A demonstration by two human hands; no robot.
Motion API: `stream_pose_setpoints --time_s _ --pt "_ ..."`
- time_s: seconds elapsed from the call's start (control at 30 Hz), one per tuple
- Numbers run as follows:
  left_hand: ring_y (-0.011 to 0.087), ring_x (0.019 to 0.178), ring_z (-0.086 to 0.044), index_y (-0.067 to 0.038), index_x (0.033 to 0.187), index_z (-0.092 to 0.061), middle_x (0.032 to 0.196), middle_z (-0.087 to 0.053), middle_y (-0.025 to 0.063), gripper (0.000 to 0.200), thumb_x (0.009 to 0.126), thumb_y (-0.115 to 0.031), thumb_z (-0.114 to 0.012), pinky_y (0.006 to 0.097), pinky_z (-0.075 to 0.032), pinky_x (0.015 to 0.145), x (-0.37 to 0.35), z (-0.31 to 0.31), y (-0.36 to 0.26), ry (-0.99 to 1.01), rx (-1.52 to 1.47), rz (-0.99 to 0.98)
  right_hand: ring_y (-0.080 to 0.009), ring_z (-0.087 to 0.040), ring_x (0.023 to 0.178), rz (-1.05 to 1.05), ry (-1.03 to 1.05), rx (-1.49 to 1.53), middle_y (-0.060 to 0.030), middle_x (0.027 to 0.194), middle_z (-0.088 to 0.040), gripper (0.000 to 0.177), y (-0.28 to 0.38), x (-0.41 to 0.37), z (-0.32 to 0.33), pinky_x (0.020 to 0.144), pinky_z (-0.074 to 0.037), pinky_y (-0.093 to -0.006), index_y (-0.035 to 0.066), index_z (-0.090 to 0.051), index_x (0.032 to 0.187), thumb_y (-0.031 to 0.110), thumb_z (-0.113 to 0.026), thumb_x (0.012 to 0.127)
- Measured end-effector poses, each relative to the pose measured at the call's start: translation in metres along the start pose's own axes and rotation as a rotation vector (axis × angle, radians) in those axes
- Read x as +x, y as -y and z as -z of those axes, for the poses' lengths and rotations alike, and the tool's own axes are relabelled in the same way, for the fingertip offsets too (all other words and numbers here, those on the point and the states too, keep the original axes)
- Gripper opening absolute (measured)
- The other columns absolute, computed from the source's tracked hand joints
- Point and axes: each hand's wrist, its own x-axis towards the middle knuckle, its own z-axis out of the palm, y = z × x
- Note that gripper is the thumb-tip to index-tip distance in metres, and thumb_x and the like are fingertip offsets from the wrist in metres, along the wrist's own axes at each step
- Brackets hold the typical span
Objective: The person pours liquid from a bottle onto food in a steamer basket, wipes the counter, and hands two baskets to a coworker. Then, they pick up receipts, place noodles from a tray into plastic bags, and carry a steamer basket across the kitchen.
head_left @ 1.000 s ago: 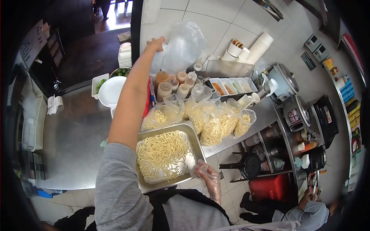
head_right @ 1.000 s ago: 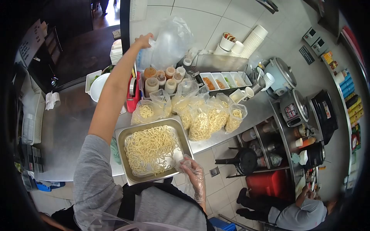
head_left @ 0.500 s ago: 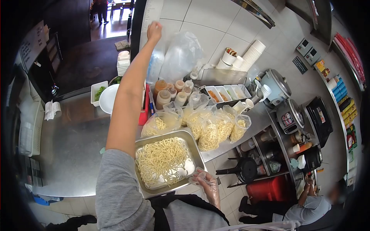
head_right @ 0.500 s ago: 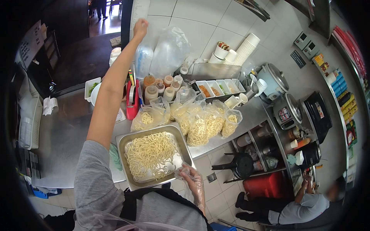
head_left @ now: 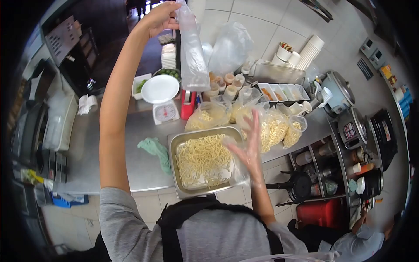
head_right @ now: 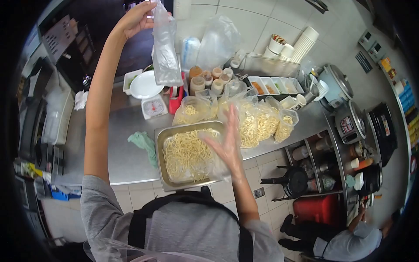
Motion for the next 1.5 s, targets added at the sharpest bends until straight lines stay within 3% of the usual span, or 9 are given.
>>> stream_pose_setpoints --time_s 0.17,0.23,0.43,0.63,0.83,0.93,1.13,1.23,1.5 --pt "0.0238 0.085 -0.064 -0.002 0.110 -0.046 0.109 -0.054 0.0163 0.031 0.091 -0.026 -0.049 0.0330 -0.056 0.069 -0.095 -0.030 0.014 -0.088 -0.043 0.200 -0.0199 -0.052 0.099 0.241 0.134 0.247 -0.0109 0.125 -0.040 0.092 0.028 0.043 -0.041 0.083 -0.044 -0.0331 0.008 -0.015 0.143 0.008 -0.071 0.069" --pt "0.0308 0.111 -0.053 -0.004 0.119 -0.039 0.132 -0.038 0.0252 0.044 0.090 -0.035 -0.049 0.0393 -0.053 0.076 -0.136 -0.047 0.029 -0.218 0.256 0.211 -0.0166 -0.053 0.087 0.132 0.205 0.497 -0.0078 0.101 -0.052 0.085 0.022 0.044 -0.066 0.081 -0.044 -0.0294 0.007 -0.020 0.142 0.001 -0.065 0.070" --pt "0.0379 0.129 -0.029 -0.014 0.115 -0.058 0.144 -0.019 0.0230 0.045 0.072 -0.019 -0.072 0.0437 -0.034 0.100 -0.293 -0.156 0.050 -0.510 0.994 -0.451 -0.0080 -0.049 0.076 0.139 0.189 0.795 0.0005 0.086 -0.050 0.074 0.008 0.036 -0.103 0.071 -0.044 -0.0226 0.007 -0.028 0.138 -0.008 -0.058 0.072" --pt "0.0261 0.104 -0.058 -0.007 0.118 -0.055 0.129 -0.049 0.0125 0.045 0.075 0.005 -0.060 0.0261 -0.050 0.069 -0.370 -0.178 0.115 -0.908 1.107 -0.001 -0.0080 -0.052 0.078 -0.048 0.752 0.900 -0.0020 0.087 -0.054 0.074 0.005 -0.004 -0.085 0.073 -0.046 -0.0232 0.006 -0.031 0.136 -0.007 -0.063 0.071" --pt "0.0152 0.099 -0.057 -0.004 0.127 -0.046 0.133 -0.044 0.0133 0.053 0.077 0.012 -0.047 0.0220 -0.051 0.065 -0.444 -0.168 0.096 -1.102 0.712 0.269 -0.0271 -0.054 0.100 0.245 0.766 -0.295 -0.0159 0.108 -0.058 0.070 -0.161 -0.022 -0.051 0.084 -0.046 -0.0360 0.005 -0.046 0.126 0.024 -0.077 0.066" --pt "0.0162 0.100 -0.056 -0.004 0.129 -0.044 0.135 -0.039 0.0159 0.055 0.076 0.013 -0.045 0.0224 -0.052 0.064 -0.468 -0.152 0.117 -1.106 0.516 0.200 -0.0350 -0.053 0.104 -0.211 0.672 -0.515 -0.0191 0.119 -0.052 0.079 -0.155 -0.023 -0.055 0.093 -0.041 -0.0387 0.001 -0.048 0.123 0.048 -0.071 0.063" --pt "0.0217 0.110 -0.050 -0.004 0.134 -0.036 0.142 -0.027 0.0165 0.062 0.075 0.013 -0.044 0.0256 -0.054 0.066 -0.449 -0.139 0.118 -1.070 0.436 0.158 -0.0355 -0.044 0.117 -0.278 0.764 0.102 -0.0220 0.125 -0.048 0.082 -0.164 -0.055 -0.112 0.096 -0.037 -0.0397 0.001 -0.042 0.128 0.034 -0.077 0.061" --pt "0.0221 0.109 -0.050 -0.006 0.136 -0.033 0.143 -0.026 0.0161 0.067 0.074 0.014 -0.045 0.0248 -0.053 0.064 -0.431 -0.134 0.120 -0.997 0.604 0.113 -0.0373 -0.035 0.125 0.098 0.785 -0.113 -0.0226 0.137 -0.034 0.090 -0.143 -0.055 -0.125 0.099 -0.034 -0.0407 0.004 -0.037 0.133 0.035 -0.078 0.060" --pt "0.0311 0.116 -0.048 -0.002 0.138 -0.026 0.146 -0.021 0.0167 0.073 0.070 0.012 -0.050 0.0281 -0.048 0.067 -0.385 -0.140 0.132 -0.757 0.903 0.041 -0.0393 -0.037 0.122 -0.052 0.887 -0.548 -0.0235 0.138 -0.030 0.089 -0.108 -0.078 -0.156 0.096 -0.037 -0.0461 0.018 -0.034 0.136 0.031 -0.078 0.060"
